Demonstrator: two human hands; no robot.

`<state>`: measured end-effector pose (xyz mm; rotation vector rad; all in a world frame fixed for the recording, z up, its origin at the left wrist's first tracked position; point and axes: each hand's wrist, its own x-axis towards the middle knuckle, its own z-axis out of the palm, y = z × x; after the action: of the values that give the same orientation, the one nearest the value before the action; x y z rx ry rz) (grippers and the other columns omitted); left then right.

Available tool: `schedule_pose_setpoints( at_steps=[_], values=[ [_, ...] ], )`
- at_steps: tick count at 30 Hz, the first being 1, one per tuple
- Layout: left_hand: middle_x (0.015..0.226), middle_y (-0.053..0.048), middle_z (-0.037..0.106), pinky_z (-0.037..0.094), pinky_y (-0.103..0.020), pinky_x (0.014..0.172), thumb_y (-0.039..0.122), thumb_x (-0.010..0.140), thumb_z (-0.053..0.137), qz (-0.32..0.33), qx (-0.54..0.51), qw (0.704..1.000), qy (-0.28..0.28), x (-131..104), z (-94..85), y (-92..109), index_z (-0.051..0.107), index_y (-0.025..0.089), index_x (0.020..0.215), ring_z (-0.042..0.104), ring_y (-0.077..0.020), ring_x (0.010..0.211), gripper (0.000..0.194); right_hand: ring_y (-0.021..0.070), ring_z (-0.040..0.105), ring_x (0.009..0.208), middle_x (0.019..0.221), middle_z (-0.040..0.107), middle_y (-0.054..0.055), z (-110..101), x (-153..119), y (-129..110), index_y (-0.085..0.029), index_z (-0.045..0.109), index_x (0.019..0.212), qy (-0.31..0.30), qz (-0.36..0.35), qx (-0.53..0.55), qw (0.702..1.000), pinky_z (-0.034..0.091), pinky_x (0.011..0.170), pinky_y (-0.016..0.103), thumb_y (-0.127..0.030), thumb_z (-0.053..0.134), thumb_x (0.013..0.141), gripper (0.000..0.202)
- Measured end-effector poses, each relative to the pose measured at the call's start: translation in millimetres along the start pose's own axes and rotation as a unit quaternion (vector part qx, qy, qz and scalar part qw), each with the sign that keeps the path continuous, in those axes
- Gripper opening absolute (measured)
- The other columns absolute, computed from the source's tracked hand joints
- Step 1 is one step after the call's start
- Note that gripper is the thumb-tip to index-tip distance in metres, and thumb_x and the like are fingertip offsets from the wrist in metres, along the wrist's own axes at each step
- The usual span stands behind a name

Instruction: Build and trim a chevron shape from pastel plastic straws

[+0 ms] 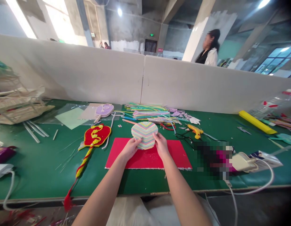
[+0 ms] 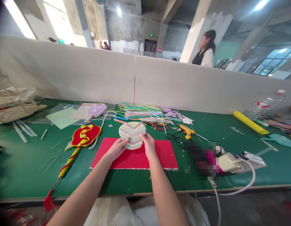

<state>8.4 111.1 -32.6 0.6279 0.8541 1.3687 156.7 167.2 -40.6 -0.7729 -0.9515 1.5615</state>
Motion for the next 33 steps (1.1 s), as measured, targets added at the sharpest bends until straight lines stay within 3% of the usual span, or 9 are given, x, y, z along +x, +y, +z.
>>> schedule_pose_setpoints(
  at_steps=[5,9,13,22,25,29,33],
  values=[
    [0.094,-0.012,0.073,0.049,-0.037,0.090,0.031,0.076,0.069,0.000,0.025,1.000,0.011,1,-1.3,0,0.067,0.012,0.098,0.068,-0.0237,0.090,0.029,0.0182,0.066,0.084,0.085,0.071,-0.001,-6,6,1,-0.023,0.060,0.086,0.061,-0.014,0.019,0.998,0.050,0.077,0.031,-0.041,0.072,0.066,0.029],
    [0.093,-0.011,0.073,0.047,-0.038,0.091,0.026,0.068,0.076,0.000,0.056,0.998,0.018,0,-3.1,0,0.068,0.013,0.092,0.068,-0.0242,0.092,0.029,0.0171,0.065,0.086,0.088,0.070,-0.001,-8,7,-3,-0.023,0.057,0.089,0.094,-0.028,0.030,0.995,0.051,0.076,0.029,-0.044,0.070,0.067,0.033],
    [0.083,-0.007,0.073,0.049,-0.041,0.088,0.020,0.059,0.081,0.001,0.085,0.996,0.031,2,-4.1,-3,0.068,0.015,0.085,0.069,-0.0243,0.084,0.029,0.0167,0.066,0.084,0.088,0.070,-0.001,-9,7,-5,-0.024,0.056,0.091,0.105,-0.025,0.038,0.993,0.051,0.072,0.028,-0.044,0.070,0.067,0.034],
    [0.070,-0.005,0.072,0.054,-0.037,0.074,0.030,0.052,0.083,0.022,0.118,0.992,0.048,5,-1.4,-4,0.065,0.015,0.066,0.070,-0.0253,0.075,0.027,0.0153,0.066,0.078,0.083,0.069,-0.002,-13,10,-1,-0.025,0.056,0.084,0.108,-0.010,0.033,0.994,0.051,0.064,0.025,-0.044,0.072,0.064,0.033],
    [0.077,-0.007,0.073,0.053,-0.035,0.074,0.032,0.054,0.082,0.052,0.124,0.989,0.061,3,0.9,0,0.068,0.015,0.080,0.069,-0.0252,0.079,0.034,0.0138,0.065,0.069,0.074,0.067,-0.004,-12,9,-2,-0.025,0.055,0.082,0.100,-0.004,0.017,0.995,0.048,0.057,0.023,-0.043,0.072,0.063,0.032],
    [0.093,-0.007,0.072,0.053,-0.035,0.077,0.041,0.065,0.074,0.109,0.125,0.980,0.112,0,1.2,4,0.063,0.017,0.101,0.067,-0.0260,0.089,0.045,0.0171,0.063,0.061,0.069,0.068,-0.001,-4,2,-2,-0.022,0.058,0.080,0.041,0.026,-0.032,0.998,0.047,0.055,0.027,-0.041,0.076,0.059,0.033],
    [0.102,-0.008,0.070,0.051,-0.034,0.082,0.036,0.064,0.076,0.148,0.141,0.966,0.161,-4,-2.2,5,0.060,0.019,0.106,0.063,-0.0271,0.098,0.049,0.0175,0.062,0.061,0.066,0.066,-0.002,0,-3,0,-0.023,0.058,0.094,0.026,0.007,-0.091,0.996,0.046,0.058,0.027,-0.042,0.073,0.064,0.039]
  ],
)
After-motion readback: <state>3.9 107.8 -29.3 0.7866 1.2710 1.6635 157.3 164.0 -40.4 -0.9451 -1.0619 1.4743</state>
